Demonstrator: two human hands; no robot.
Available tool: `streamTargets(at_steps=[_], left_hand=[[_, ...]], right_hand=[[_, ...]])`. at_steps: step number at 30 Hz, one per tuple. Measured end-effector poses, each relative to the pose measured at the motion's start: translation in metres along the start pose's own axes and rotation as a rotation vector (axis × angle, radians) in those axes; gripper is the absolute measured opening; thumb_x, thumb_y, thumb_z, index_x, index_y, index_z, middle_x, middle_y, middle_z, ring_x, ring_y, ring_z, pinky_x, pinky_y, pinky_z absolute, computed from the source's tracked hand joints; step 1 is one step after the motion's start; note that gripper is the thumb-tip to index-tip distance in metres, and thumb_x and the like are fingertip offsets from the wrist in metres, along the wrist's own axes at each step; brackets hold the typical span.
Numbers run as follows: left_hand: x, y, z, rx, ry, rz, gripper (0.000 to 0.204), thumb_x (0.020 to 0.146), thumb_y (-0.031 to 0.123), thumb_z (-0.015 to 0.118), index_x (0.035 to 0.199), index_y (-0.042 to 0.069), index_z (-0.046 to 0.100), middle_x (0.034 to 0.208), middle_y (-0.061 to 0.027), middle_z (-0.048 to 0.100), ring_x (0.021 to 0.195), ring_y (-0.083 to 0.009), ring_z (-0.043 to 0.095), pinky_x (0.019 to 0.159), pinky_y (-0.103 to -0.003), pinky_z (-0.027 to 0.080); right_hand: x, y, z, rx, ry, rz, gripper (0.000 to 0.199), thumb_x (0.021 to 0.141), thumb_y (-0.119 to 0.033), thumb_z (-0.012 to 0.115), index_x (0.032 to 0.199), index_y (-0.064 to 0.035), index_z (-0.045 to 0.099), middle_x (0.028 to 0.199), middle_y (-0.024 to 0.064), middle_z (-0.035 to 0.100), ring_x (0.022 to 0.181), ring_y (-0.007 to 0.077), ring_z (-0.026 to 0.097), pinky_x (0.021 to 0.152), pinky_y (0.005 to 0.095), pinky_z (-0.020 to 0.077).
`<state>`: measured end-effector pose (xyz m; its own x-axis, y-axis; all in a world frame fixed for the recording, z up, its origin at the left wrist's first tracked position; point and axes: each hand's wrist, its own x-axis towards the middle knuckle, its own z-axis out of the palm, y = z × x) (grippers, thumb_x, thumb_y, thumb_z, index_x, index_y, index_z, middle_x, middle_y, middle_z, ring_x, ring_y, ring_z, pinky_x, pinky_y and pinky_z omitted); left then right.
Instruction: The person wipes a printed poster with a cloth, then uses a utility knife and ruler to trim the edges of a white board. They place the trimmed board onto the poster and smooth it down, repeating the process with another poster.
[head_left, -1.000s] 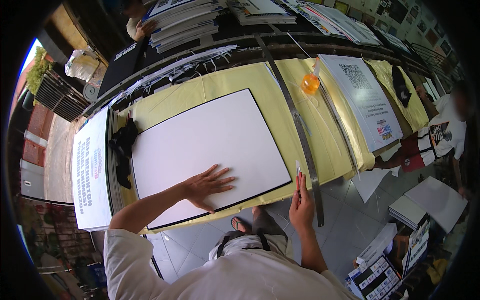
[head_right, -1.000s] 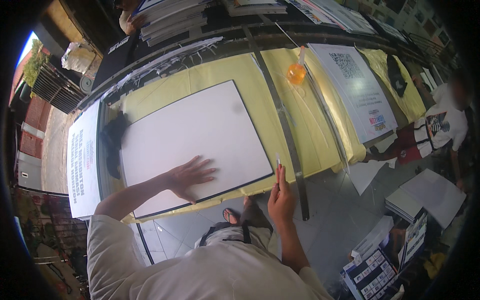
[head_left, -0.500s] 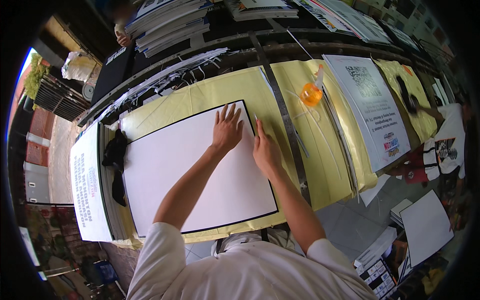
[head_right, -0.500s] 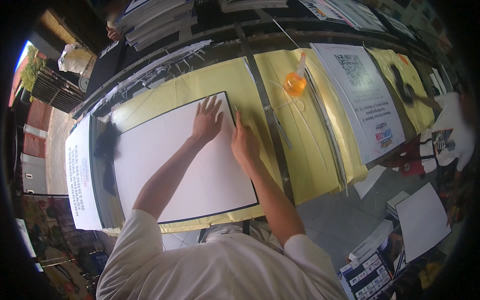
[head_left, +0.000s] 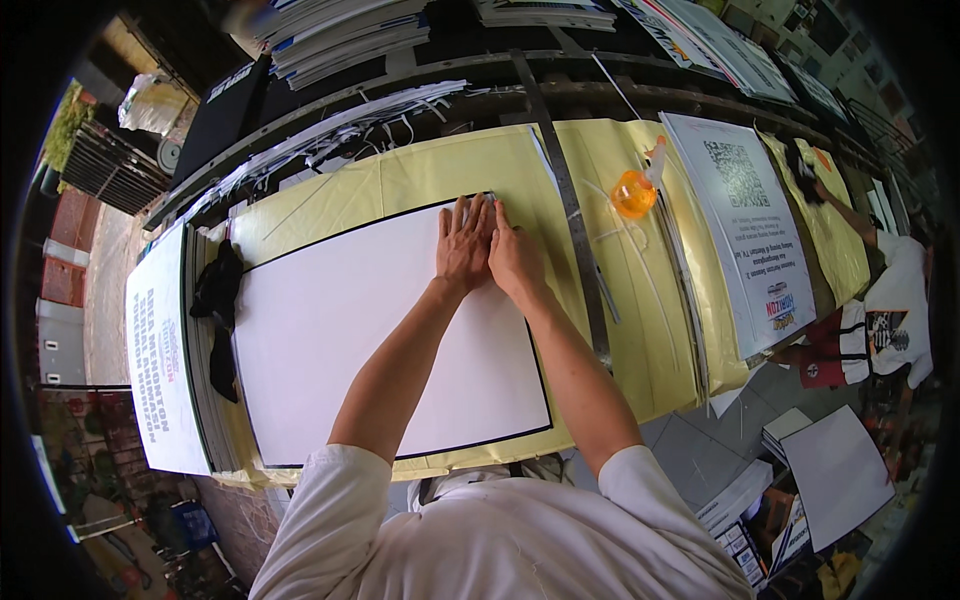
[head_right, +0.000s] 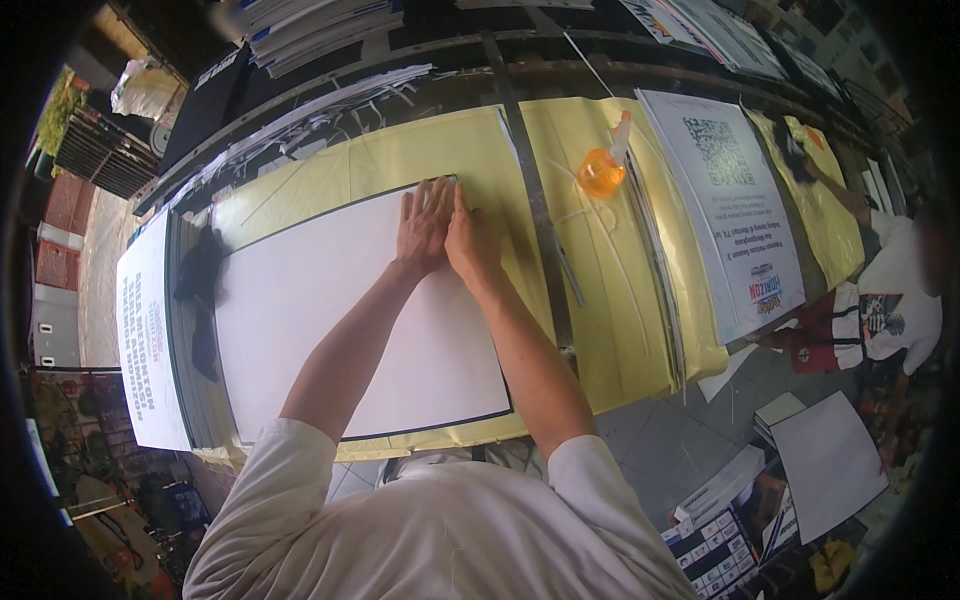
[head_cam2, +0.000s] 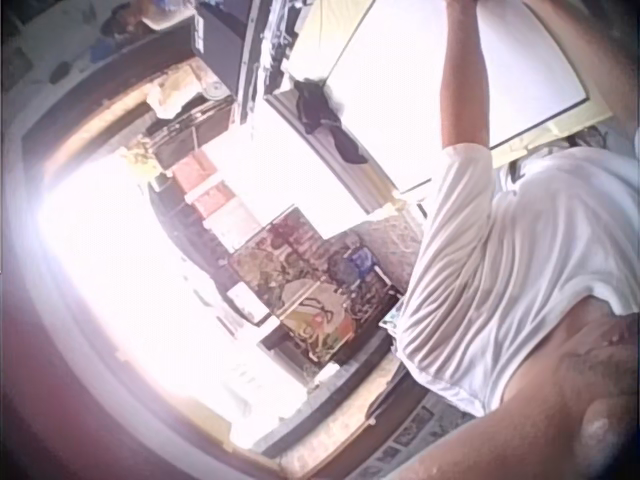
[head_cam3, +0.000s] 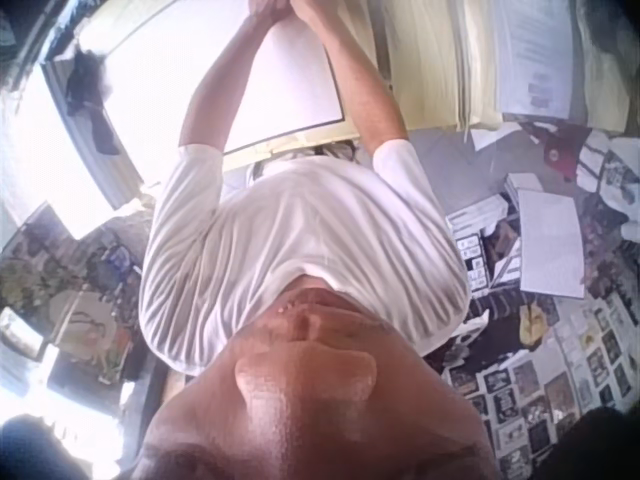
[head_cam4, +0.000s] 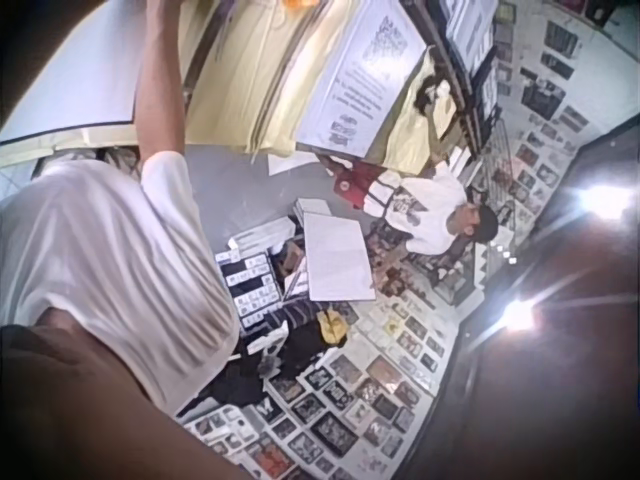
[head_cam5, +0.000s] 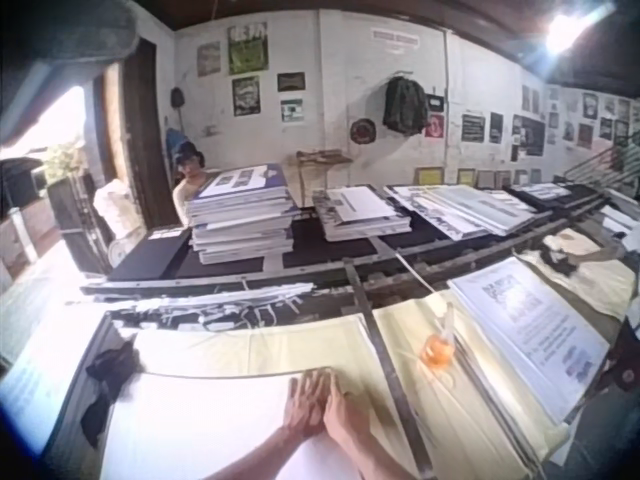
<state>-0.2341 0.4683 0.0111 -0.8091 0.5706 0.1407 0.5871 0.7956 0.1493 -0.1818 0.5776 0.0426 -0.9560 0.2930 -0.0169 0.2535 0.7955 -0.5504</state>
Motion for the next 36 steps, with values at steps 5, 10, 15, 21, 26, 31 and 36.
streamTargets(at_steps=[5, 10, 15, 21, 26, 31, 36], left_hand=[[0.001, 0.001, 0.001, 0.017, 0.011, -0.009, 0.067, 0.103, 0.038, 0.042, 0.161, 0.006, 0.032, 0.169, -0.0108, 0.029, 0.156, -0.0357, 0.02, 0.125, -0.055, 0.015], [0.001, 0.001, 0.002, 0.026, 0.039, 0.002, 0.065, 0.103, 0.036, 0.043, 0.16, 0.007, 0.034, 0.168, -0.0117, 0.031, 0.155, -0.0366, 0.023, 0.125, -0.055, 0.015], [0.004, 0.0, 0.007, 0.009, 0.087, 0.005, 0.06, 0.103, 0.029, 0.042, 0.157, 0.003, 0.037, 0.165, -0.0122, 0.036, 0.153, -0.037, 0.027, 0.123, -0.056, 0.018], [0.003, -0.003, 0.017, -0.077, 0.169, 0.003, 0.059, 0.102, 0.028, 0.046, 0.155, 0.001, 0.042, 0.163, -0.0122, 0.038, 0.153, -0.0363, 0.028, 0.123, -0.056, 0.019], [0.004, -0.004, 0.023, -0.037, 0.226, 0.013, 0.058, 0.101, 0.027, 0.05, 0.154, 0.004, 0.044, 0.161, -0.0111, 0.042, 0.15, -0.0342, 0.031, 0.122, -0.055, 0.021], [0.004, -0.003, 0.023, -0.023, 0.269, 0.028, 0.057, 0.101, 0.026, 0.049, 0.153, 0.005, 0.045, 0.159, -0.0097, 0.044, 0.149, -0.033, 0.034, 0.12, -0.053, 0.024], [0.004, -0.004, 0.025, 0.002, 0.253, 0.025, 0.056, 0.102, 0.028, 0.047, 0.153, 0.005, 0.045, 0.16, -0.0093, 0.044, 0.149, -0.0326, 0.034, 0.119, -0.051, 0.024]], right_hand=[[0.001, 0.007, 0.001, -0.013, -0.001, -0.05, 0.057, 0.106, -0.02, 0.048, 0.161, -0.0139, 0.035, 0.104, 0.0249, 0.07, 0.095, 0.0406, 0.07, 0.083, 0.0483, 0.0563], [0.0, 0.012, 0.009, -0.037, 0.025, -0.063, 0.059, 0.104, -0.018, 0.05, 0.161, -0.0141, 0.036, 0.099, 0.0262, 0.069, 0.09, 0.0419, 0.07, 0.08, 0.0489, 0.0568], [-0.016, 0.017, 0.011, -0.031, 0.049, -0.101, 0.061, 0.103, -0.017, 0.053, 0.161, -0.0147, 0.034, 0.098, 0.0281, 0.068, 0.087, 0.0429, 0.07, 0.075, 0.0495, 0.0576], [-0.106, 0.029, -0.009, -0.005, 0.004, -0.075, 0.065, 0.102, -0.012, 0.055, 0.163, -0.0167, 0.031, 0.092, 0.0259, 0.066, 0.078, 0.0438, 0.068, 0.07, 0.051, 0.0568], [-0.22, 0.037, -0.031, -0.124, -0.102, 0.004, 0.073, 0.1, -0.01, 0.058, 0.164, -0.0179, 0.024, 0.093, 0.0191, 0.063, 0.07, 0.0364, 0.067, 0.06, 0.0464, 0.0567], [-0.341, 0.039, -0.056, -0.102, -0.081, 0.05, 0.072, 0.1, -0.006, 0.058, 0.164, -0.0165, 0.027, 0.086, 0.0157, 0.059, 0.062, 0.0338, 0.064, 0.052, 0.0449, 0.0543], [-0.417, 0.04, -0.068, -0.086, -0.165, 0.14, 0.069, 0.099, -0.004, 0.058, 0.162, -0.0114, 0.032, 0.087, 0.0137, 0.057, 0.06, 0.0316, 0.063, 0.053, 0.043, 0.0546]])
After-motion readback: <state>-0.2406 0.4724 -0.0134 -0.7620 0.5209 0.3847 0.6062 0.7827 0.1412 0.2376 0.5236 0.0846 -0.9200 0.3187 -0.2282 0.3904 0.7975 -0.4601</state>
